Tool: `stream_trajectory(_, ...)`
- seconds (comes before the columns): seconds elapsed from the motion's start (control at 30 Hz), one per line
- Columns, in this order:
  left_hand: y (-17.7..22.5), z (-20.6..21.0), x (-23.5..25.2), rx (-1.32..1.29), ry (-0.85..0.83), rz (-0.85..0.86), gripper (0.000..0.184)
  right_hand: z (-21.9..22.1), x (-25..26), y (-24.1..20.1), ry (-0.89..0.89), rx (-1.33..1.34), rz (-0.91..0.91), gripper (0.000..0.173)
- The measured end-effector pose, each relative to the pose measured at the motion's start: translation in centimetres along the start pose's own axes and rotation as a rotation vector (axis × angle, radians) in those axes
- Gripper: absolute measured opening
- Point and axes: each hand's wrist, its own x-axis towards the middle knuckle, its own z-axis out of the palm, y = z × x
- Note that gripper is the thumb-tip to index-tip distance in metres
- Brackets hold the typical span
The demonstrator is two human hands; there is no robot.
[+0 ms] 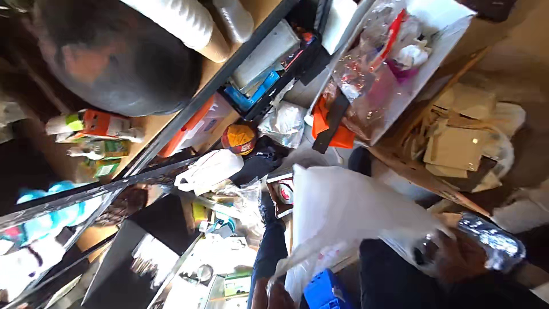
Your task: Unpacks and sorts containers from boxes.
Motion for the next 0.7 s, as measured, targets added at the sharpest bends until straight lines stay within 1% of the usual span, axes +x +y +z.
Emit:
stream_trajectory(0.03,-1.1,0.1,1.3,0.064,-0.009,-0.068,0.024,0.2,0.0,0.4,-0.086,-0.180,0.082,0.034)
stream_trajectory(0.07,-2.8,0.3,3.0,0.109,-0.027,-0.125,0.027,0.2,0.1,0.9,-0.180,-0.314,0.157,0.043)
stream_trajectory(0.1,-4.9,0.7,5.1,0.151,-0.046,-0.145,0.029,0.5,0.0,1.6,-0.230,-0.397,0.199,0.048)
stream_trajectory(0.17,-8.0,1.8,9.5,0.212,-0.085,-0.139,0.030,1.5,-0.3,2.9,-0.212,-0.404,0.258,0.048)
stream_trajectory(0.2,-8.6,2.4,11.2,0.228,-0.097,-0.119,0.030,2.2,-0.7,3.5,-0.167,-0.352,0.296,0.046)
stream_trajectory(0.3,-8.1,4.0,13.5,0.235,-0.139,-0.035,0.029,3.4,-1.9,5.1,-0.032,-0.182,0.368,0.042)
stream_trajectory(0.33,-7.7,4.3,13.5,0.239,-0.142,-0.003,0.028,3.3,-2.1,5.5,-0.050,-0.163,0.377,0.041)
stream_trajectory(0.43,-6.9,4.6,12.8,0.268,-0.114,0.070,0.026,2.0,-1.1,7.0,-0.290,-0.183,0.415,0.042)
stream_trajectory(0.47,-6.6,4.9,12.6,0.274,-0.097,0.076,0.025,1.3,-0.6,7.5,-0.321,-0.179,0.410,0.041)
stream_trajectory(0.5,-6.4,5.3,12.6,0.277,-0.084,0.079,0.025,0.7,0.4,8.1,-0.304,-0.165,0.394,0.038)
stream_trajectory(0.57,-5.8,7.6,12.9,0.293,-0.003,0.042,0.027,-1.2,3.3,8.8,-0.246,-0.100,0.359,0.036)
stream_trajectory(0.63,-4.4,10.2,11.8,0.357,0.083,-0.050,0.030,-3.2,5.0,9.3,-0.251,-0.024,0.334,0.033)
stream_trajectory(0.7,-3.1,14.5,12.2,0.379,0.091,-0.042,0.029,-4.8,8.1,10.0,-0.219,0.139,0.276,0.028)
